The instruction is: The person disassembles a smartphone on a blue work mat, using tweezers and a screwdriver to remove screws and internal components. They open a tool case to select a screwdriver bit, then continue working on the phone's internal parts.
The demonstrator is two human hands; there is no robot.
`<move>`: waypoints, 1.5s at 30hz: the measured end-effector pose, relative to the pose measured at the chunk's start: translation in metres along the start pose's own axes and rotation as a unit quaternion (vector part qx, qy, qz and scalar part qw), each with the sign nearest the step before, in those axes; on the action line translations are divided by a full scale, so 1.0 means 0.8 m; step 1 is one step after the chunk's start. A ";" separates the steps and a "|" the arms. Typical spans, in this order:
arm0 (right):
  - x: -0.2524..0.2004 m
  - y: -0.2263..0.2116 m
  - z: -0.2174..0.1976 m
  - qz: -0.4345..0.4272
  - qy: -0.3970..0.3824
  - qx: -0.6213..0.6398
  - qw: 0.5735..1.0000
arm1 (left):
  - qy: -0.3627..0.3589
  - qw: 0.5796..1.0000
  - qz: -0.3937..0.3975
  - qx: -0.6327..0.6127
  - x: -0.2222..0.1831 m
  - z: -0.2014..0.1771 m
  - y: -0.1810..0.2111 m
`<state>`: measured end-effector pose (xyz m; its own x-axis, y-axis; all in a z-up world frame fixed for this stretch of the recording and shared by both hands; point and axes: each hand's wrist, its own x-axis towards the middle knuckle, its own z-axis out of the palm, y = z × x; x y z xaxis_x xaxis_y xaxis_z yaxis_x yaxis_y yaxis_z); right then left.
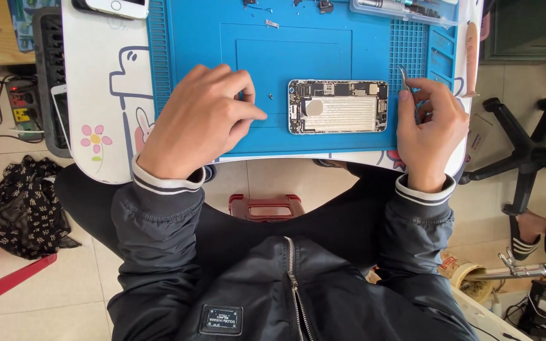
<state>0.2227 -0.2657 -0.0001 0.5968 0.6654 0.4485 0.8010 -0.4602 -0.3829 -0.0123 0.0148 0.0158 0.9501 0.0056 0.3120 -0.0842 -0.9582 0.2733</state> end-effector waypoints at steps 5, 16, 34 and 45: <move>-0.005 0.000 0.000 0.007 0.003 -0.011 1.000 | -0.009 1.000 -0.005 -0.006 0.001 -0.004 0.002; -0.008 -0.002 0.000 -0.014 0.023 -0.057 0.998 | -0.021 0.998 -0.046 -0.024 -0.002 -0.003 0.002; -0.005 -0.003 -0.001 -0.018 -0.004 -0.038 0.999 | 0.036 0.992 -0.082 0.087 -0.001 0.011 -0.011; -0.004 -0.006 -0.003 -0.017 -0.009 -0.028 0.999 | 0.102 0.988 -0.110 0.036 0.000 -0.002 -0.012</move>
<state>0.2168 -0.2669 0.0021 0.5682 0.6917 0.4458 0.8228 -0.4689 -0.3212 -0.0119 0.0247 0.0148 0.8615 0.2671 0.4318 0.1466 -0.9451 0.2922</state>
